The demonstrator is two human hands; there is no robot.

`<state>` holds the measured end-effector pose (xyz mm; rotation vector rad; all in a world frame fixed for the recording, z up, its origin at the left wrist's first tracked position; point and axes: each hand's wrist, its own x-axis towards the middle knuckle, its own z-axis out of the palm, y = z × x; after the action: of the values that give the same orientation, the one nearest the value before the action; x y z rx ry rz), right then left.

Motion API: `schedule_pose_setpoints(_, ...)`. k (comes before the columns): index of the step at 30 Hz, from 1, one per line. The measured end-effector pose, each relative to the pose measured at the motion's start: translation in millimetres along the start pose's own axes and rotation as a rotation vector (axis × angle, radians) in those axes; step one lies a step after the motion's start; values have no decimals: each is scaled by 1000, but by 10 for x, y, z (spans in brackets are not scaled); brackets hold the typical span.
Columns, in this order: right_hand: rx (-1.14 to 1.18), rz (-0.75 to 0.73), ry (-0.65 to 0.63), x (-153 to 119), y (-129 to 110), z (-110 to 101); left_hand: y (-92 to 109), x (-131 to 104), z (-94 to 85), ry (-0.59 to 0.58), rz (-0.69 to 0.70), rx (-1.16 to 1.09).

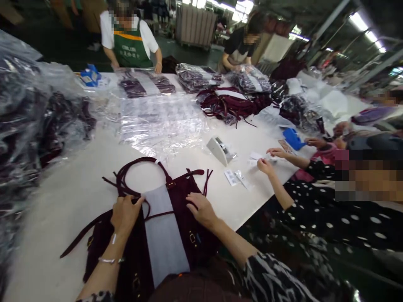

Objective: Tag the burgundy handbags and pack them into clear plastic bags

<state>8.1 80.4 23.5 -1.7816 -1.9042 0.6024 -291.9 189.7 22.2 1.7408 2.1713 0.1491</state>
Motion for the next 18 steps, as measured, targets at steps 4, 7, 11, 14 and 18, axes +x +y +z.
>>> schedule_pose_setpoints(4, -141, 360, 294, -125, 840, -721, 65, 182, -28, -122, -51, 65)
schedule_pose_setpoints(7, -229, 536, 331, -83, 1549, -1133, 101, 287, 15, -175, -112, 102)
schedule_pose_setpoints(11, -280, 566, 196, 140, 2107, -1337, 120, 296, 42, -159, -178, 11)
schedule_pose_setpoints(14, -288, 527, 68, 303, 2255, -1338, 146, 151, 24, -12, -144, -204)
schedule_pose_setpoints(18, -273, 493, -27, 407, 2327, -1336, 147, -352, 69, -147, 116, -499)
